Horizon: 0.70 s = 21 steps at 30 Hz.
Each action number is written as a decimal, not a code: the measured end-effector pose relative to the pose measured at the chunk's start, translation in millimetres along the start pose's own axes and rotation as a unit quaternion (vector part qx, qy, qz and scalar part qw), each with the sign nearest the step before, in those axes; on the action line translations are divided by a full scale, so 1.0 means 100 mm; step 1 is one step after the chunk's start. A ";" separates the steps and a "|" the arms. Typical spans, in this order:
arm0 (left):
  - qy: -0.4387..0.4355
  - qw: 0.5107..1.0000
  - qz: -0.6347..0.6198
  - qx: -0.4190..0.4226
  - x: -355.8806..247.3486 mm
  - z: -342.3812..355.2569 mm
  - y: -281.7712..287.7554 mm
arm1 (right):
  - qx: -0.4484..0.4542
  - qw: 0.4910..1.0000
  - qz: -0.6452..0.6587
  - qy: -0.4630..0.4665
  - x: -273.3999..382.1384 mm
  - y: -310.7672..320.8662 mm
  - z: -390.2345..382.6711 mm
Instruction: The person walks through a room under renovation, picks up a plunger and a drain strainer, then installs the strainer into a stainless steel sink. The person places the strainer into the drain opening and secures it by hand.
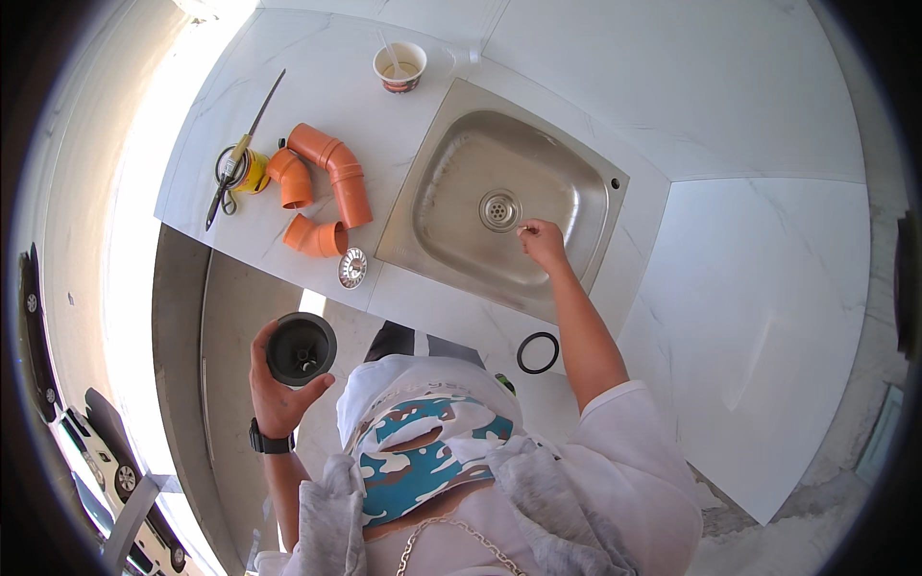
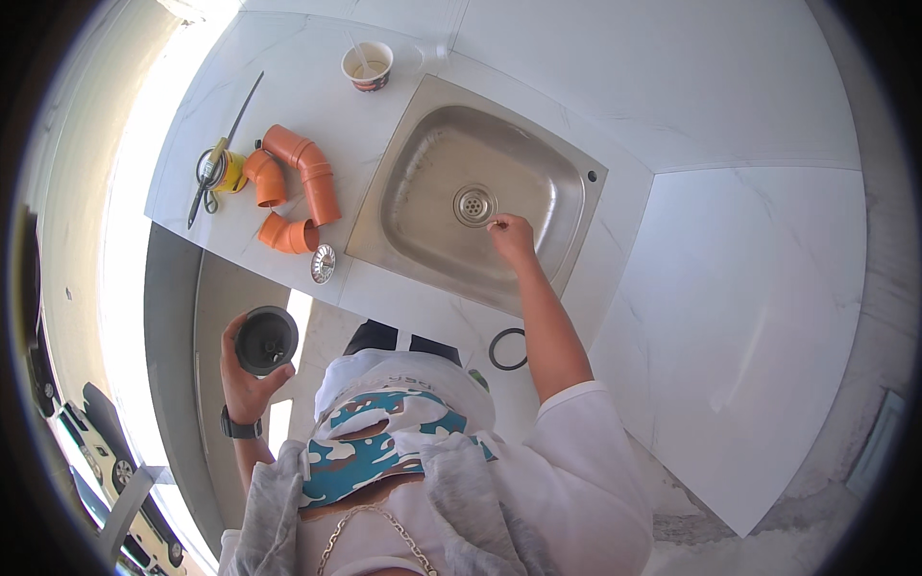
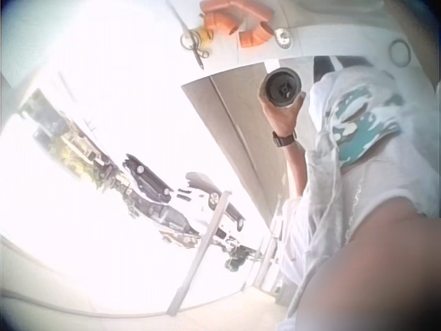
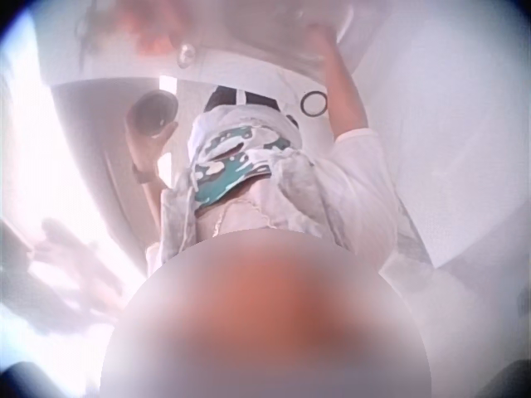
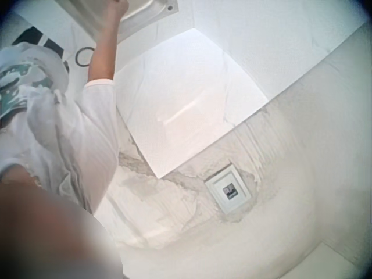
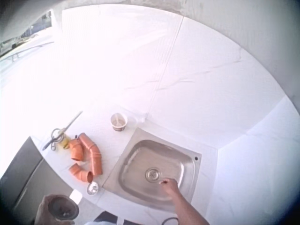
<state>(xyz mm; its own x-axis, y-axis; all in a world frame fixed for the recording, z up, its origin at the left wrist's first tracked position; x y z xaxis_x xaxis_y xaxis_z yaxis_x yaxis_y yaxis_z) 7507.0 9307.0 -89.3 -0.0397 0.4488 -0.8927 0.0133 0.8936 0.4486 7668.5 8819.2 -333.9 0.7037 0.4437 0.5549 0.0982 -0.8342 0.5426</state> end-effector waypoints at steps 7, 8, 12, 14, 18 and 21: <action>0.093 0.993 0.046 -0.049 0.15 -0.47 -0.10 | -0.043 0.979 -0.115 0.161 0.13 -0.15 0.46; 0.098 0.993 0.038 -0.055 0.16 -0.52 -0.12 | -0.037 0.981 -0.120 0.149 0.17 -0.16 0.49; 0.116 0.988 -0.020 -0.099 0.19 -0.68 -0.20 | -0.025 0.979 -0.155 0.134 0.24 -0.23 0.64; 0.121 0.987 -0.018 -0.102 0.21 -0.72 -0.24 | -0.025 0.970 -0.185 0.155 0.22 -0.27 0.73; 0.136 0.979 -0.093 -0.116 0.26 -0.76 -0.28 | -0.022 0.934 -0.257 0.248 0.18 -0.38 0.84; 0.129 0.974 -0.135 -0.126 0.27 -0.75 -0.28 | -0.029 0.938 -0.288 0.189 0.18 -0.46 0.86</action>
<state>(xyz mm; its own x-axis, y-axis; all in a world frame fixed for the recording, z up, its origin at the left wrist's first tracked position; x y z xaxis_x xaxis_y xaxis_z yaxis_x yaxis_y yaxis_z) 7430.1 9294.1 -122.8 -0.2586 0.1524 -0.9539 -0.2762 0.9346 0.2242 7737.1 8837.4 -402.6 0.2436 0.9096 0.3365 0.3391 -0.4049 0.8492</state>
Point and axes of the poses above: each hand's wrist, its own z-axis towards the middle knuckle, its own y-axis out of the back of the hand, x = y × z, the point moved 1 cm from there along z, towards the middle knuckle, and after that the axes turned 15 degrees about -y, right-handed, at the moved point
